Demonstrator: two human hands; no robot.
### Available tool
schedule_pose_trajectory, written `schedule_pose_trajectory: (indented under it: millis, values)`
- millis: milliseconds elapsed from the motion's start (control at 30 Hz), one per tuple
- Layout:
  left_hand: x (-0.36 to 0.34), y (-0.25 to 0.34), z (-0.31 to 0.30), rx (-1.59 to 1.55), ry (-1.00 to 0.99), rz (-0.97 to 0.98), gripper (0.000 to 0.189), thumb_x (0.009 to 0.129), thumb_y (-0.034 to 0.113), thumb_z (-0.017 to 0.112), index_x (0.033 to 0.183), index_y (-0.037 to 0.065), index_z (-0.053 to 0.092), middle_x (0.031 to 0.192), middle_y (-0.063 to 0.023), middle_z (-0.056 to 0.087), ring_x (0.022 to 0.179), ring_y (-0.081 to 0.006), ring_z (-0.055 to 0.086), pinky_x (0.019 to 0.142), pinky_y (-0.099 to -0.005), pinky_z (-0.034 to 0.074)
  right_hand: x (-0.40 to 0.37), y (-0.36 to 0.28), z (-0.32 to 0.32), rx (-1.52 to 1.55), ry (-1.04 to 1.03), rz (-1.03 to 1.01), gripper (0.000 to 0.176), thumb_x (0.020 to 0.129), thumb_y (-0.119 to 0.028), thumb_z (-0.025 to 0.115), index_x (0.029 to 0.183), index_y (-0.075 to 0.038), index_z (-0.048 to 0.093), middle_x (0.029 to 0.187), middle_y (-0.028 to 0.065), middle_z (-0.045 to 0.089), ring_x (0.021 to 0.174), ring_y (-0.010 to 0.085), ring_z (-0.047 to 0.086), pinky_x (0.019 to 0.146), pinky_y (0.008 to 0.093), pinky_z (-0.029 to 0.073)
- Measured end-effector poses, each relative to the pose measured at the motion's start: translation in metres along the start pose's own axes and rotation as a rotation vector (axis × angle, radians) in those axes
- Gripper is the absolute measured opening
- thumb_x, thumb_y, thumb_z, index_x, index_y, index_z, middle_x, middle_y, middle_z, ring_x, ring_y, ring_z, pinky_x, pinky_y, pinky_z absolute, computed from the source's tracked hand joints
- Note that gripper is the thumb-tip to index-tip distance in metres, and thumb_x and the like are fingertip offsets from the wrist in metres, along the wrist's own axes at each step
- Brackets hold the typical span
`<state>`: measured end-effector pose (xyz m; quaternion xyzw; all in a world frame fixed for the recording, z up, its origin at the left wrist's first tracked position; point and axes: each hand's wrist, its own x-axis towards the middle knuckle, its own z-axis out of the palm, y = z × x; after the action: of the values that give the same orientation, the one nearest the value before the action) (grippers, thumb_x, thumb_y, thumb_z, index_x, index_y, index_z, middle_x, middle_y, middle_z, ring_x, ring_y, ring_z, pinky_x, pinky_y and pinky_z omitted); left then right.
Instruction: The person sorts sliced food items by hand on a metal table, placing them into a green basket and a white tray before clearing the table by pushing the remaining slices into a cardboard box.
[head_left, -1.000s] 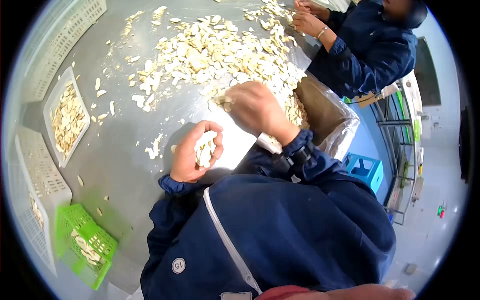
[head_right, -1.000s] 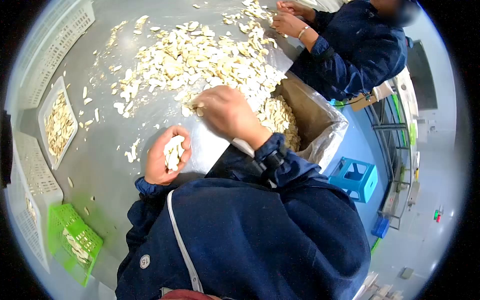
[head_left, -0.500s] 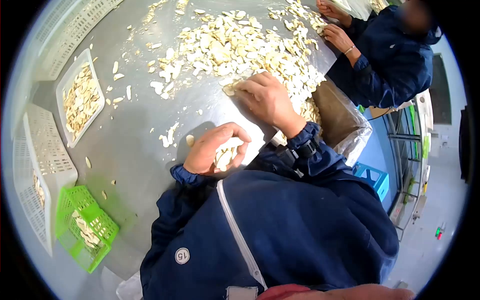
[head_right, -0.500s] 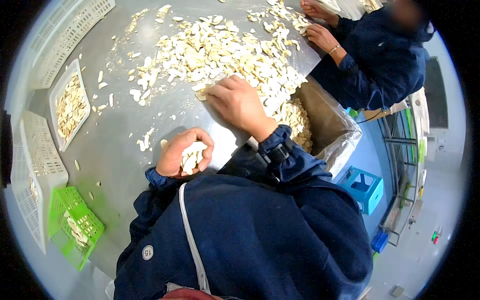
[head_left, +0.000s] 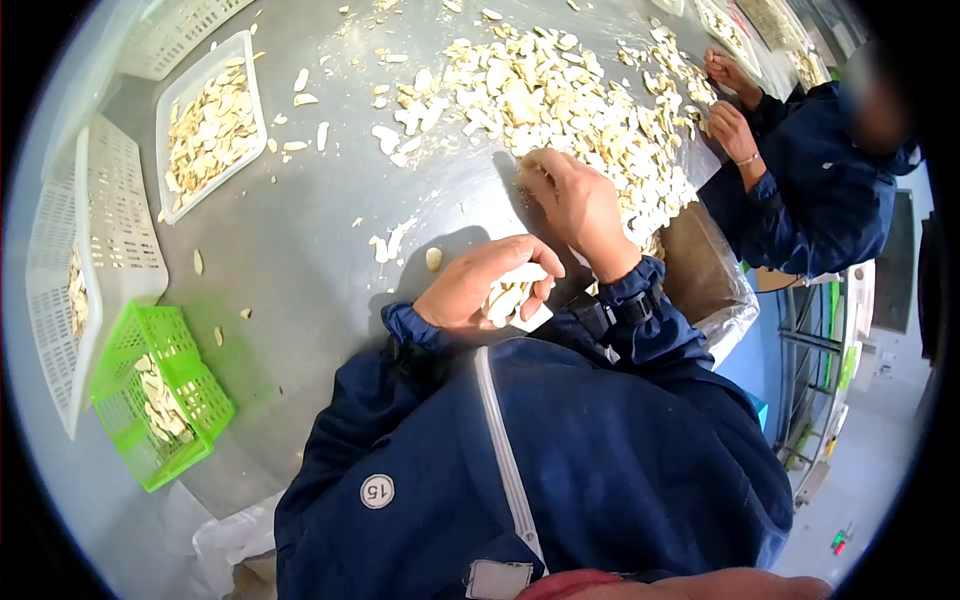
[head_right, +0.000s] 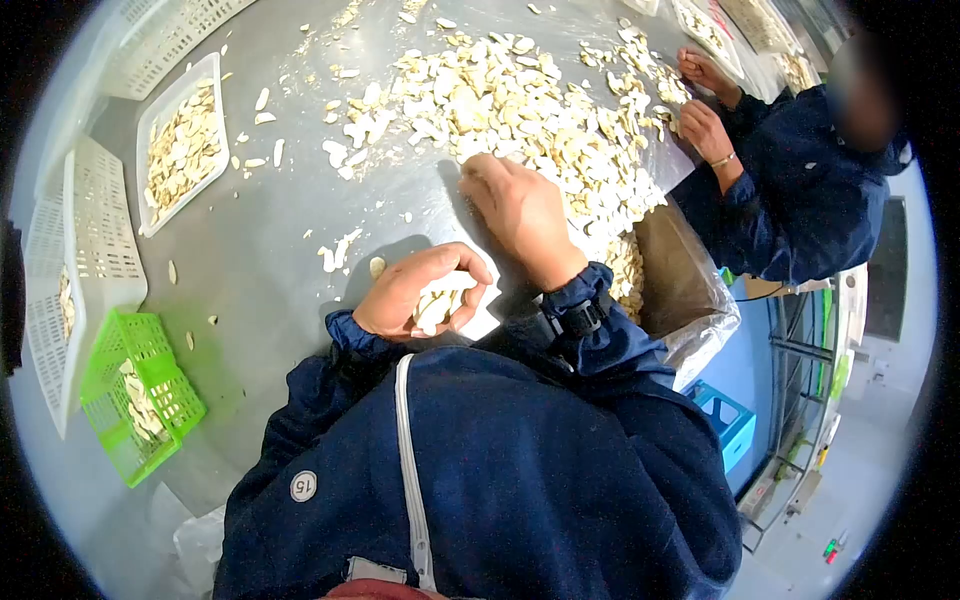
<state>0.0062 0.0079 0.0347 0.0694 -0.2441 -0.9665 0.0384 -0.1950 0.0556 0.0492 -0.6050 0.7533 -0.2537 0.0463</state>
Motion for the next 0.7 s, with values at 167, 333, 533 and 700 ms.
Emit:
schedule_pose_trajectory:
  millis: [167,333,533,700]
  values:
    - [0.001,0.001,-0.002,0.033,0.030,0.010,0.041,0.115,0.036,0.040,0.118,0.001,0.062,0.094,-0.0078,0.062,0.066,-0.0129,0.060,0.047,-0.0211,0.041,0.003,-0.003,-0.023,0.096,-0.022,0.029,0.026,0.100,-0.007,0.060,0.122,-0.010,0.073,0.103,0.0167,0.074,0.087,0.0377,0.073,0.078,0.0434,0.058]
    - [0.003,0.001,-0.002,0.089,0.061,0.047,0.040,0.116,0.034,0.039,0.117,0.002,0.063,0.095,-0.0080,0.061,0.066,-0.0129,0.060,0.044,-0.0208,0.039,0.006,0.005,-0.027,0.008,-0.050,-0.020,0.026,0.094,-0.008,0.064,0.116,-0.013,0.077,0.106,0.0109,0.076,0.095,0.0345,0.073,0.080,0.0440,0.058]
    - [0.004,-0.003,-0.006,0.023,0.050,0.045,0.040,0.115,0.035,0.041,0.118,0.002,0.063,0.095,-0.0084,0.061,0.069,-0.0134,0.062,0.048,-0.0217,0.043,0.033,0.022,-0.025,-0.128,-0.002,-0.231,0.025,0.097,-0.019,0.068,0.120,-0.015,0.076,0.117,0.0073,0.075,0.106,0.0316,0.069,0.092,0.0419,0.057]
    - [0.004,-0.003,-0.006,-0.008,0.051,0.032,0.042,0.114,0.039,0.044,0.118,0.001,0.063,0.096,-0.0096,0.063,0.071,-0.0144,0.063,0.050,-0.0216,0.044,0.086,0.045,0.006,-0.312,0.114,-0.259,0.039,0.100,-0.029,0.067,0.138,-0.018,0.067,0.137,0.0151,0.067,0.124,0.0391,0.064,0.106,0.0492,0.052]
